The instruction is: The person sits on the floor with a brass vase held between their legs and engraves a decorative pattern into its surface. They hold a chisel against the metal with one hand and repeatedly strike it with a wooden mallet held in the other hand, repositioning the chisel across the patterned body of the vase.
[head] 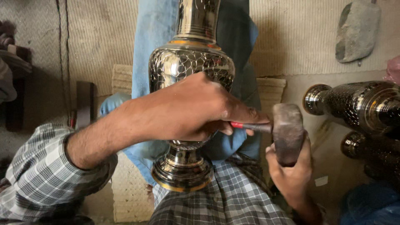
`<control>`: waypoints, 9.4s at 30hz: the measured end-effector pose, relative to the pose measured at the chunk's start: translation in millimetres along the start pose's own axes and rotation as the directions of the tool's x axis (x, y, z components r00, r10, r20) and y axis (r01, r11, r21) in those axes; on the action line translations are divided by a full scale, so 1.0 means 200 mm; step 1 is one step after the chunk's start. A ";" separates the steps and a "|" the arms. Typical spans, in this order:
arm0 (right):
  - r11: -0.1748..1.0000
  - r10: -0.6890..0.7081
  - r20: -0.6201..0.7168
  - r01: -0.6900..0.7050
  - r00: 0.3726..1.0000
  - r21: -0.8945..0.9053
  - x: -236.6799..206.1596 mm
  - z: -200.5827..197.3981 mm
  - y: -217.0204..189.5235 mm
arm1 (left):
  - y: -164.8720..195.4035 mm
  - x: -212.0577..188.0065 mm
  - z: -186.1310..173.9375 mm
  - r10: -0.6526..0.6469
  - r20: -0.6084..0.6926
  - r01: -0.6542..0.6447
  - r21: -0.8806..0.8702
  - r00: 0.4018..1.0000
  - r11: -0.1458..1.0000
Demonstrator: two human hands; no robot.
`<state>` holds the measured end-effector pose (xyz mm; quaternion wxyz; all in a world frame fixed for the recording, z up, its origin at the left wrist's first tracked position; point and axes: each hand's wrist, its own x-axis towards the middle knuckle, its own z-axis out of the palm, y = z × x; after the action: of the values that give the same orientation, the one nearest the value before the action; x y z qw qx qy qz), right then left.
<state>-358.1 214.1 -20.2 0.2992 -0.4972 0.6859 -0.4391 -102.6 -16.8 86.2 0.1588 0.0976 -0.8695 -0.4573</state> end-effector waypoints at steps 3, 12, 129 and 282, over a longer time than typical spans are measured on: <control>1.000 0.006 -0.081 -0.006 0.997 0.007 -0.06 0.05 0.04 | 0.00 0.02 -0.02 -0.026 0.098 0.020 0.063 0.995 0.998; 0.960 -0.272 -0.095 0.263 0.958 -0.101 -0.07 0.07 0.05 | -0.03 0.05 -0.05 -0.011 0.313 0.004 0.024 0.950 1.000; 0.950 -0.105 0.030 0.109 0.994 -0.293 0.20 -0.12 -0.25 | 0.02 -0.22 0.00 0.000 -0.348 -0.011 -0.030 0.938 0.999; 0.547 0.023 0.608 0.499 0.793 -0.672 0.83 -0.21 -0.98 | 0.10 -0.39 0.45 -0.238 -0.903 0.055 -0.235 0.358 0.971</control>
<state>-366.1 46.1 178.2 0.1575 -0.7736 0.6120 0.0464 -62.4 87.7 40.2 0.5837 0.4006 -0.5780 -0.4060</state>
